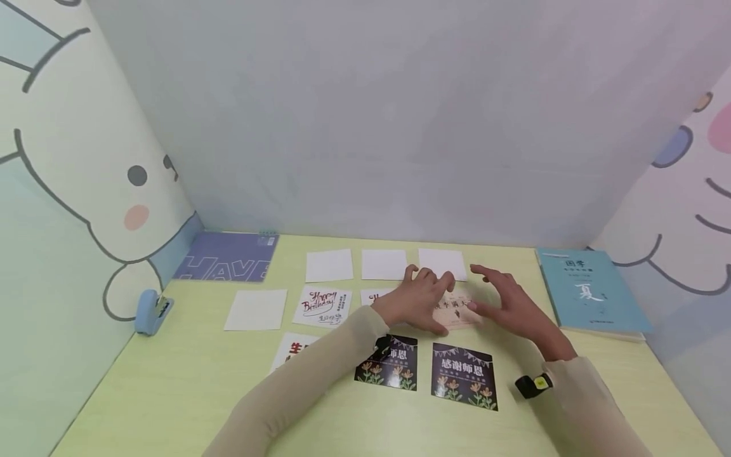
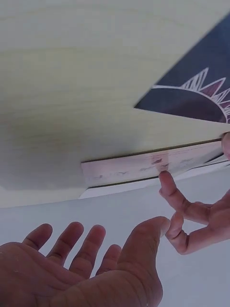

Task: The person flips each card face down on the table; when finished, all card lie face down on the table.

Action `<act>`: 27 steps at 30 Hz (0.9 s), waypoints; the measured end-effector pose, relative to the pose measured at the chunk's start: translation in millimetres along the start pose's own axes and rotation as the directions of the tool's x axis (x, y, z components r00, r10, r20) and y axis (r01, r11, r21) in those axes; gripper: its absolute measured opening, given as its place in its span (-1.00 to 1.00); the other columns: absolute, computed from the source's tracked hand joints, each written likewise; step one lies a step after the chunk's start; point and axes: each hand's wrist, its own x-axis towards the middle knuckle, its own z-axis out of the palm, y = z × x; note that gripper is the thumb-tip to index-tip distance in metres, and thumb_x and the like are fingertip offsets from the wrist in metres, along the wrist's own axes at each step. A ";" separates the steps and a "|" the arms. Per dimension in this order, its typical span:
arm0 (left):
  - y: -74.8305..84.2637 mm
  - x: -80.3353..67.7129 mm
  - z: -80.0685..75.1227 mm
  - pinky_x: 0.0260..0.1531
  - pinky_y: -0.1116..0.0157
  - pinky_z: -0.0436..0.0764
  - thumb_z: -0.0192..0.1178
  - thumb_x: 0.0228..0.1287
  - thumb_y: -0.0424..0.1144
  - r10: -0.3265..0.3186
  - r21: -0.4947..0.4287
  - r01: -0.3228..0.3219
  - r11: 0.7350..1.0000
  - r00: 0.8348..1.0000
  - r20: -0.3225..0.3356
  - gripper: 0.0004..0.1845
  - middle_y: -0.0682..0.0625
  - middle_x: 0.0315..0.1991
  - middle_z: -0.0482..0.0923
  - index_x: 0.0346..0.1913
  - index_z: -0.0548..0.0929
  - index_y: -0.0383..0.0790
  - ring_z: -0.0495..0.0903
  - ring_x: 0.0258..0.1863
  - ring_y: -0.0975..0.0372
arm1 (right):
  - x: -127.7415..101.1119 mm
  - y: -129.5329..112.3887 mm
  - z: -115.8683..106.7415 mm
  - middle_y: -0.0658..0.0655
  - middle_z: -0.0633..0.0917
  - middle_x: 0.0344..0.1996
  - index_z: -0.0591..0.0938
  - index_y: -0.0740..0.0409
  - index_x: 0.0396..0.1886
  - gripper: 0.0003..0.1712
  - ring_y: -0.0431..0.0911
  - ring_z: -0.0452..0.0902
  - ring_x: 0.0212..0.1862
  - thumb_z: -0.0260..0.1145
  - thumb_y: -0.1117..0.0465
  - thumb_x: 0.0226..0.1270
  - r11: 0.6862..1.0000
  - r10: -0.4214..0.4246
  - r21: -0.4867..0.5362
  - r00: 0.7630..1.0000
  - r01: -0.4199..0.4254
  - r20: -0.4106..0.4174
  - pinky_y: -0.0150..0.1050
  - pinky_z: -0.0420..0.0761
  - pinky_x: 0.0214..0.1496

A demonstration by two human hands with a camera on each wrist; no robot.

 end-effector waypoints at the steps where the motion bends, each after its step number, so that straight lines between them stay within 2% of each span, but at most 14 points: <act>1: 1.1 0.5 0.5 0.49 -0.10 0.20 0.55 0.05 0.39 0.003 -0.005 -0.003 1.000 1.000 0.003 -0.07 0.15 0.01 0.54 0.31 0.23 0.16 0.48 0.32 0.15 | -2.5 -1.5 -0.1 0.34 0.43 0.57 0.28 0.16 0.67 -0.10 0.32 0.37 0.43 0.46 0.06 0.50 1.000 -0.006 0.000 1.000 0.006 -0.003 0.43 0.44 0.31; 8: 2.0 3.1 3.7 0.37 0.03 0.25 0.58 0.06 0.32 0.018 -0.068 -0.017 0.998 1.000 0.013 -0.07 0.17 -0.04 0.43 0.30 0.19 0.16 0.41 0.19 0.17 | -14.8 -6.3 0.2 0.33 0.44 0.56 0.31 0.17 0.65 -0.08 0.32 0.36 0.43 0.51 0.04 0.44 1.000 -0.017 -0.025 1.000 0.016 -0.011 0.45 0.41 0.30; 14: -1.0 2.2 1.1 0.37 0.05 0.26 0.63 -0.01 0.24 0.054 -0.122 -0.058 0.991 0.998 -0.035 -0.03 0.15 0.03 0.41 0.30 0.18 0.14 0.37 0.19 0.19 | -21.6 -5.3 -0.2 0.25 0.43 0.58 0.30 0.01 0.68 0.17 0.30 0.26 0.45 0.70 -0.04 0.14 0.999 -0.021 -0.035 0.998 0.023 0.057 0.39 0.30 0.31; 17: -2.0 1.5 -3.9 0.36 0.05 0.25 0.63 -0.01 0.20 0.070 -0.142 -0.077 0.987 0.996 -0.053 -0.04 0.13 0.05 0.41 0.30 0.19 0.12 0.36 0.21 0.17 | -23.5 -6.2 0.7 0.23 0.45 0.56 0.28 0.00 0.68 0.24 0.29 0.26 0.43 0.75 0.04 0.05 0.998 -0.038 -0.048 0.996 0.042 0.082 0.29 0.23 0.29; 20: -3.4 1.7 -8.7 0.35 0.04 0.23 0.61 -0.01 0.17 0.085 -0.165 -0.093 0.982 0.995 -0.055 -0.05 0.11 0.08 0.42 0.30 0.19 0.11 0.36 0.24 0.14 | -23.3 -6.7 2.3 0.23 0.47 0.54 0.29 0.04 0.67 0.23 0.29 0.28 0.42 0.76 0.18 0.02 0.995 -0.063 -0.069 0.995 0.068 0.073 0.22 0.20 0.28; 23: -5.9 2.1 -11.0 0.34 0.05 0.21 0.62 -0.02 0.14 0.085 -0.197 -0.095 0.976 0.995 -0.057 -0.06 0.11 0.10 0.42 0.29 0.20 0.11 0.36 0.25 0.13 | -21.8 -6.7 3.2 0.26 0.48 0.53 0.29 0.08 0.67 0.24 0.31 0.28 0.42 0.75 0.26 -0.01 0.993 -0.078 -0.083 0.996 0.082 0.049 0.24 0.17 0.29; 27: -8.7 2.3 -9.8 0.32 0.07 0.20 0.63 -0.03 0.13 0.071 -0.214 -0.082 0.973 0.996 -0.059 -0.08 0.13 0.10 0.42 0.28 0.21 0.12 0.36 0.25 0.14 | -20.7 -4.8 3.0 0.30 0.50 0.52 0.25 0.02 0.70 0.29 0.33 0.25 0.43 0.76 0.25 -0.02 0.994 -0.058 -0.092 0.998 0.061 0.034 0.30 0.15 0.31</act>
